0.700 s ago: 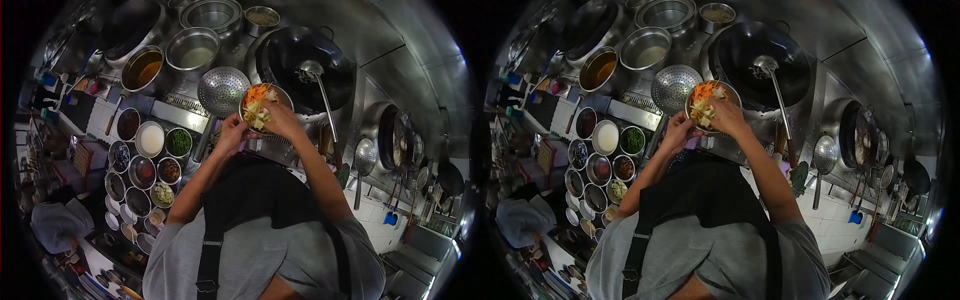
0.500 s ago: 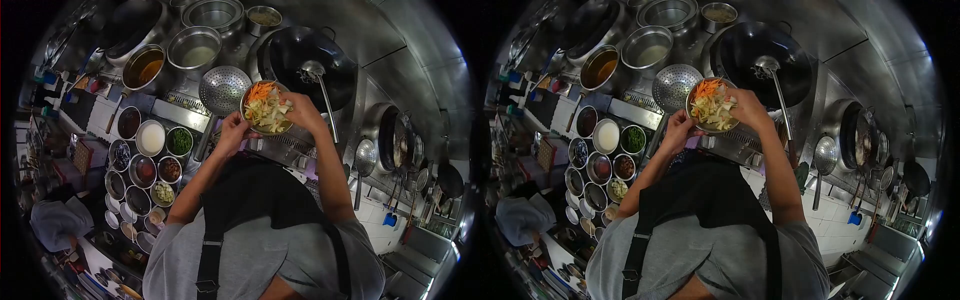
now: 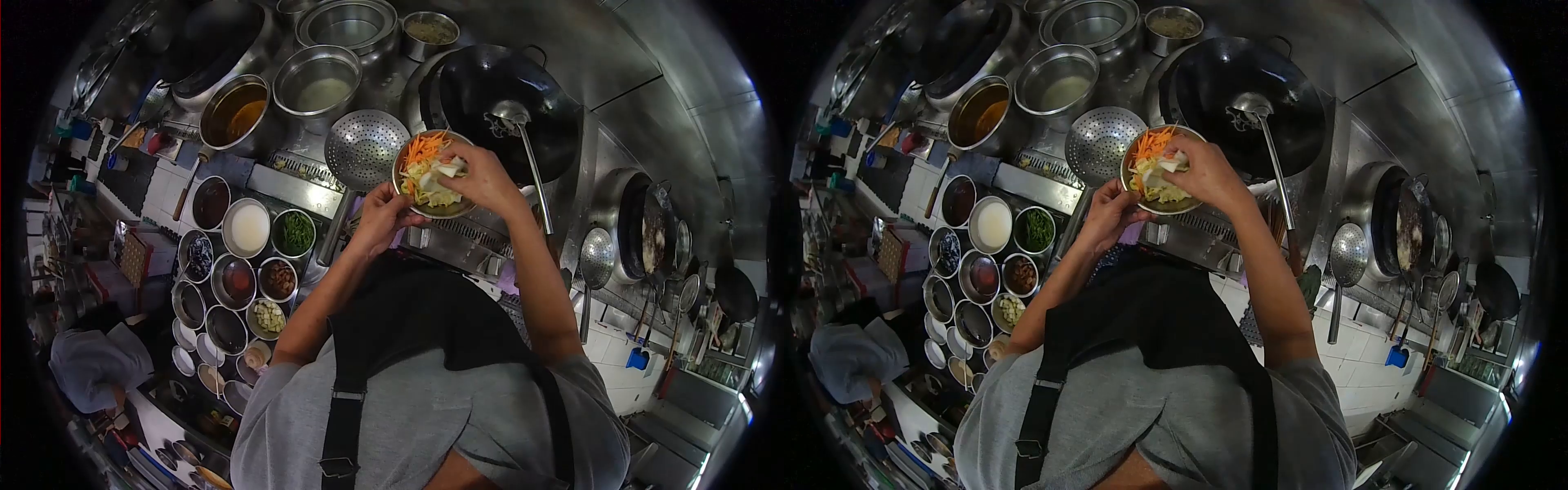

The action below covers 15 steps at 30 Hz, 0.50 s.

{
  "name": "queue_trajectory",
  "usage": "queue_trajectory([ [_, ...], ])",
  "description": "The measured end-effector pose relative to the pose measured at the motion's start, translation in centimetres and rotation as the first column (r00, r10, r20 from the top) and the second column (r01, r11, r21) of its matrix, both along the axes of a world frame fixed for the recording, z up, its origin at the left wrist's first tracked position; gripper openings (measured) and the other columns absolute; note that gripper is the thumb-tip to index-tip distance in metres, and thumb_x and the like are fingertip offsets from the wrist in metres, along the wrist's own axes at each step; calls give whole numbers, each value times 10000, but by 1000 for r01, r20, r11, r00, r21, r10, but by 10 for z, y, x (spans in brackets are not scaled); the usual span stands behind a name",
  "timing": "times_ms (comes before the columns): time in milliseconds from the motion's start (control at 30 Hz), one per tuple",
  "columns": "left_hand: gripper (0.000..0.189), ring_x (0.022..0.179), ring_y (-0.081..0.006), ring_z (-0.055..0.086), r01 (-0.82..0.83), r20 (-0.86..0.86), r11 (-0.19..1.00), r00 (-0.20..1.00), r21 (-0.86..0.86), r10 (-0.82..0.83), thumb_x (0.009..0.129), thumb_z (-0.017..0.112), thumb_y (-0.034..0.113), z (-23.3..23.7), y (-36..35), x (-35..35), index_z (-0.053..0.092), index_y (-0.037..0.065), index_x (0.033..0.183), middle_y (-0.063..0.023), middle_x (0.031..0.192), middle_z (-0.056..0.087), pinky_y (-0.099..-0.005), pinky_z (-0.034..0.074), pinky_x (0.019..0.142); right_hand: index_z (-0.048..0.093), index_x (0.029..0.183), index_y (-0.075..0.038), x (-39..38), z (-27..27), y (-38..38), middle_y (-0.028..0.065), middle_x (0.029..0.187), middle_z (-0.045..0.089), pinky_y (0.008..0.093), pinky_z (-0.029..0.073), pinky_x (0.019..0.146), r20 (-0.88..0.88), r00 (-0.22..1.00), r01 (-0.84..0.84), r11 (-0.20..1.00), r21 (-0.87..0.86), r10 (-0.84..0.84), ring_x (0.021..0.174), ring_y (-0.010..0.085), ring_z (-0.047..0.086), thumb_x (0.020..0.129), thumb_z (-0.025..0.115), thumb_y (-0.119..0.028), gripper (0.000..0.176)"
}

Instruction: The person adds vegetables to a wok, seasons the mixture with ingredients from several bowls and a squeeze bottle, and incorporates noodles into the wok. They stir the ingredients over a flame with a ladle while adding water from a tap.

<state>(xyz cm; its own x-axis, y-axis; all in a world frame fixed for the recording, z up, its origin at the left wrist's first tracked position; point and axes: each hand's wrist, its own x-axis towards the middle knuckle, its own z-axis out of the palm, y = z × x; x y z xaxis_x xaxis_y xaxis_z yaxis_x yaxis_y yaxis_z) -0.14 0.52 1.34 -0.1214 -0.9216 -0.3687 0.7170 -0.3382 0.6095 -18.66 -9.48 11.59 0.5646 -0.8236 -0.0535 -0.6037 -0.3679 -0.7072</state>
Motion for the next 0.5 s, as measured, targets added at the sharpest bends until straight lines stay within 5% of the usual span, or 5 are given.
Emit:
queue_trajectory([
  [167,46,674,-257,708,-10,81,1000,997,-29,13,897,530,-47,-1,0,3,488,-30,897,-145,863,625,-347,658,637,670,1151,-34,-9,-26,0,189,1057,699,381,529,875,-2,996,94,992,84,-94,976,331,691,807,700,-116,355],
  [233,51,665,-245,702,-10,108,999,994,-36,13,890,541,-45,4,2,4,493,-27,886,-136,852,619,-341,656,631,654,1086,-1,-12,-40,-3,206,984,689,442,534,818,-318,948,-31,999,-36,18,936,391,668,779,635,-33,309],
  [333,67,649,-219,687,-13,149,999,989,-48,20,879,558,-44,5,0,3,497,-19,863,-115,836,605,-325,651,617,647,1048,-24,-5,-53,6,173,965,677,469,527,796,-381,917,-198,962,-187,115,918,401,647,764,606,-15,287],
  [433,85,644,-194,669,-16,184,998,983,-63,27,871,569,-46,0,-4,10,496,-9,846,-92,830,590,-310,644,603,629,1098,-38,-1,-54,15,147,1027,641,479,510,810,-223,961,-218,948,-233,165,984,370,635,768,618,-41,330],
  [500,93,646,-182,660,0,197,997,980,-74,15,868,573,-47,-4,-5,16,495,-3,842,-82,829,583,-304,640,597,636,1080,-59,4,-58,16,131,1053,639,466,521,804,-279,946,-227,951,-210,164,981,360,641,769,619,-42,311],
])
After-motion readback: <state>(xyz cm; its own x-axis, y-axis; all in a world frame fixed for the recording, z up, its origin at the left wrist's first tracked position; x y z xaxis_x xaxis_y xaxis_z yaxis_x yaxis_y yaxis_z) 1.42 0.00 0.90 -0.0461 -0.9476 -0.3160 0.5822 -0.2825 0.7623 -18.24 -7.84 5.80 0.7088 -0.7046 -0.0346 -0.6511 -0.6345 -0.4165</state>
